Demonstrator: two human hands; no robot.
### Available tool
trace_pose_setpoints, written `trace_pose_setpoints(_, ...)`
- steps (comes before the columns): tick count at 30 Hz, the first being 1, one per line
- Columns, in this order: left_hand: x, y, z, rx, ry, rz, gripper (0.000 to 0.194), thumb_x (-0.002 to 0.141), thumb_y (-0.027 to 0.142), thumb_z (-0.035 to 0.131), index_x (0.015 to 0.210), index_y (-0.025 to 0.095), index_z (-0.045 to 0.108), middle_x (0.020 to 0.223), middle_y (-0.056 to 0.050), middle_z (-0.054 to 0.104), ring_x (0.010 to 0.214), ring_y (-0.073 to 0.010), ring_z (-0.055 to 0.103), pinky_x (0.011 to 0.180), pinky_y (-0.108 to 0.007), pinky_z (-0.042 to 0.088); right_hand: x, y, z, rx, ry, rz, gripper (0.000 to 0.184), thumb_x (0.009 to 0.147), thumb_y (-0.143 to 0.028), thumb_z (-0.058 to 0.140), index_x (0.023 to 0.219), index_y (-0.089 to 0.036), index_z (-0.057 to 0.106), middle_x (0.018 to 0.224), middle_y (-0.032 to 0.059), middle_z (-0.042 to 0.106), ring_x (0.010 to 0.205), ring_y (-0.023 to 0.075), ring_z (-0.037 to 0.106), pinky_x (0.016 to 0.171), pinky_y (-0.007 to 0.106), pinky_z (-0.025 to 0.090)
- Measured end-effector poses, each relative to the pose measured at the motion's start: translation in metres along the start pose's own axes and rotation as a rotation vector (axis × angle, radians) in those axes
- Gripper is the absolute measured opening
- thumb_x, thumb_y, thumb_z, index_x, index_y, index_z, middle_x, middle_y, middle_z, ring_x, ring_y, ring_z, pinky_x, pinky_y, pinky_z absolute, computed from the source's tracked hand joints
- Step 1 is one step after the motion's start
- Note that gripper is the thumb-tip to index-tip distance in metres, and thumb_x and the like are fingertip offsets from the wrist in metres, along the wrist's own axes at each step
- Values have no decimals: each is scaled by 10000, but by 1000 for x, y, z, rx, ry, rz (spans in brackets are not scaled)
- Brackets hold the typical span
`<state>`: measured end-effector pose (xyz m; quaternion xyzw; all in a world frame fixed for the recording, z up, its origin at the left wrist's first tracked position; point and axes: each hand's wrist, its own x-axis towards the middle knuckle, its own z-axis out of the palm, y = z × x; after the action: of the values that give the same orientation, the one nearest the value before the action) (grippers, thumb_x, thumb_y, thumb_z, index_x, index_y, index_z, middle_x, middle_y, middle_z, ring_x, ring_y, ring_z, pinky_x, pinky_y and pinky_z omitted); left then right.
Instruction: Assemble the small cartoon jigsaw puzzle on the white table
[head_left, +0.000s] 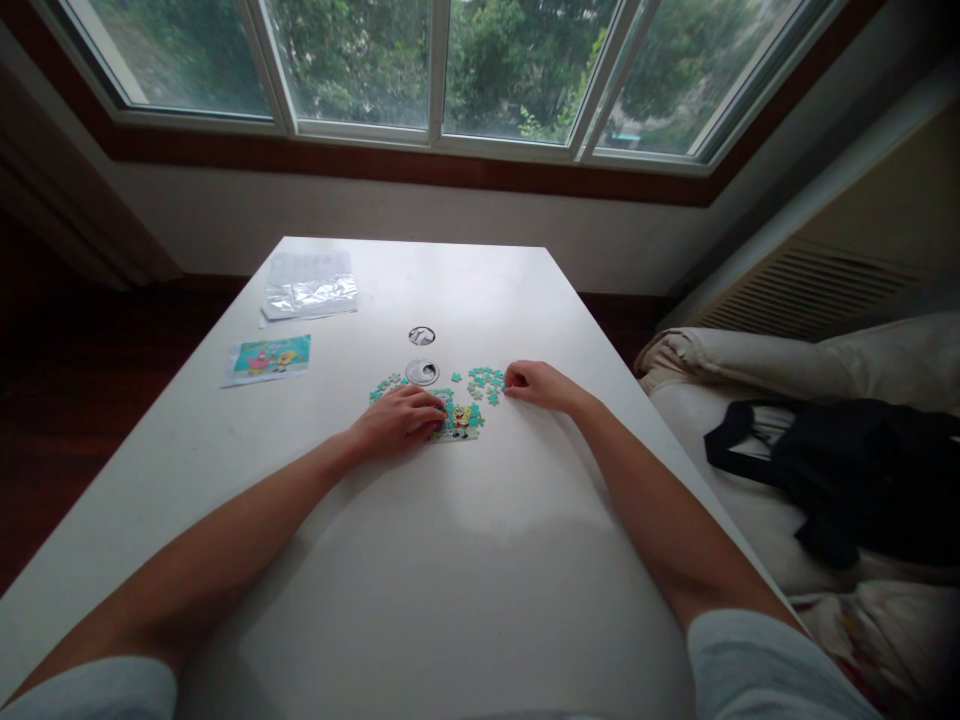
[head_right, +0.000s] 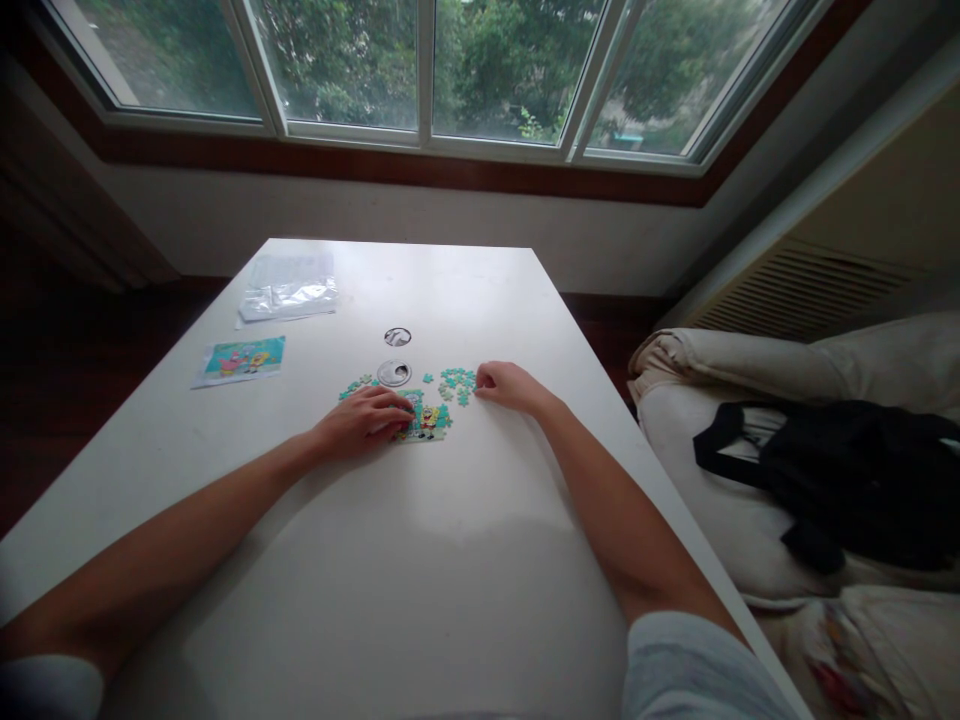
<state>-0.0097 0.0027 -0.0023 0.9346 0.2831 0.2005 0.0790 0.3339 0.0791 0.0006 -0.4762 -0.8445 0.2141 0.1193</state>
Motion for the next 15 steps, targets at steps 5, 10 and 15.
trace_pose_setpoints(5,0,0,-1,-2,0,6,270,1033,304,495,1144,280,740,1224,-41,720,1113,-211,632,971,-372,478,-1,-3,4,54,41,-14,98,831,-290,653,881,-209,674,688,-39,571,639,124,502,616,244,326)
trace_pose_setpoints(10,1,1,-2,-5,-8,11,278,1037,303,483,1146,275,737,1226,-39,719,1109,-213,631,969,-371,482,2,-11,13,3,201,-86,89,879,-279,644,894,-206,692,735,-12,592,665,135,509,644,257,343)
trace_pose_setpoints(15,1,3,-2,-14,2,0,273,1035,302,487,1139,274,738,1218,-42,720,1103,-210,632,969,-369,487,3,-23,20,-38,219,-241,118,914,-282,660,986,-211,720,796,20,622,757,165,543,741,278,389)
